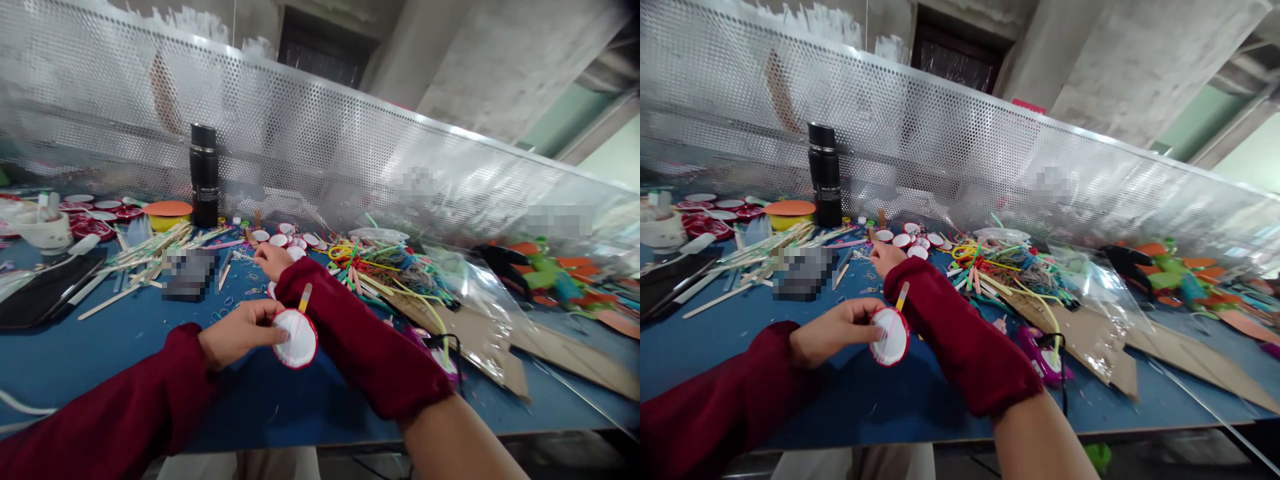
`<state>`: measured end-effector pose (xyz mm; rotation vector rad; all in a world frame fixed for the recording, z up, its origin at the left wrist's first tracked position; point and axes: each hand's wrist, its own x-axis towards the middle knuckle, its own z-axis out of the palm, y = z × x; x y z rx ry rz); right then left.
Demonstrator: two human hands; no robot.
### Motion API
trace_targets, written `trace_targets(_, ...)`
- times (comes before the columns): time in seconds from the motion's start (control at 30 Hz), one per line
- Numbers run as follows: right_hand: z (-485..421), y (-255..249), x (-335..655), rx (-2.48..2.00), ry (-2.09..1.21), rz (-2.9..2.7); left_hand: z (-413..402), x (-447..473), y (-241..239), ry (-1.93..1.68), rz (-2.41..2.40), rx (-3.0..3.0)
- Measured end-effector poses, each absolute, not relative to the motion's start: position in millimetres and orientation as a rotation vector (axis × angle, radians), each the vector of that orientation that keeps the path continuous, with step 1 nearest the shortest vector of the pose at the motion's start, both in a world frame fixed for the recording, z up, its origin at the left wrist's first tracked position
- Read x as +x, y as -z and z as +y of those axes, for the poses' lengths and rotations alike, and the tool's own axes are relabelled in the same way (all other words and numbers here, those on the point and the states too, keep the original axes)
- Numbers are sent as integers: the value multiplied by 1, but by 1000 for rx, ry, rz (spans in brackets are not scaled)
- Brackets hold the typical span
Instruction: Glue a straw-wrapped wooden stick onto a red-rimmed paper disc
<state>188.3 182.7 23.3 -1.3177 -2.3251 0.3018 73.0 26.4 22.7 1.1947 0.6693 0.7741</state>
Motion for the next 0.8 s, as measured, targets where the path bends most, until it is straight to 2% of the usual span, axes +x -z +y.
trace_targets(0.13, 141, -42, 243, -1263, -380, -2176, 28, 76, -25, -946, 803, 1164)
trace_targets(0.2, 118, -43, 264, -1130, -589, -1938, 29, 77, -24, -980, 860, 1176)
trace_targets(0.37, 81, -38, 280, -1091, -808, -1646, 31, 76, -18, -970, 957, 1250)
trace_targets(0.8, 74, -22, 277, -1032, -884, -1569, 37, 74, -9, -921, 1050, 1372)
